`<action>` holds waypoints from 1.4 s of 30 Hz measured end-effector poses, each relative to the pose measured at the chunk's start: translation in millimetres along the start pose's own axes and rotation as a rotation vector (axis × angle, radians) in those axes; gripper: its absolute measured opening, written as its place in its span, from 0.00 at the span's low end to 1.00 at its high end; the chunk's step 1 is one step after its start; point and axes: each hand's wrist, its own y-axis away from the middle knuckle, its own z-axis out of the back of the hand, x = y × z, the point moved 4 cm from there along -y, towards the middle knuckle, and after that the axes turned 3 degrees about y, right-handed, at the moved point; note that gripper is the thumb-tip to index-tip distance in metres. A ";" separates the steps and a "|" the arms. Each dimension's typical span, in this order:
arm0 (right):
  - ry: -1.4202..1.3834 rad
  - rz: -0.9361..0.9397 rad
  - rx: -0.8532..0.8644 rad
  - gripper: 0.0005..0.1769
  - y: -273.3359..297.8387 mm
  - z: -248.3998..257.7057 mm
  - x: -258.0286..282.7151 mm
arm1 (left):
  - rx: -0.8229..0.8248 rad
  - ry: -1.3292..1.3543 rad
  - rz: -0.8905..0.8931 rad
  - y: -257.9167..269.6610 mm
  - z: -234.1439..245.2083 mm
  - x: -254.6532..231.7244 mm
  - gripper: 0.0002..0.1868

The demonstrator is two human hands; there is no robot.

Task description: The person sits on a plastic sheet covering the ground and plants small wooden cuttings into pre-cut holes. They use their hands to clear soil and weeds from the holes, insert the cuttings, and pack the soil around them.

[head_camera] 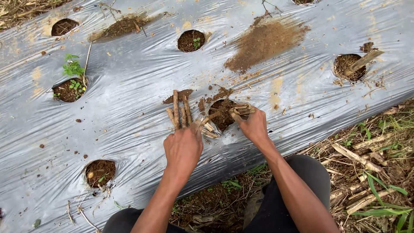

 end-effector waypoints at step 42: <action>0.009 0.313 0.117 0.18 48.0 43.7 71.4 | -0.091 0.004 -0.126 -27.7 -8.8 -6.7 0.15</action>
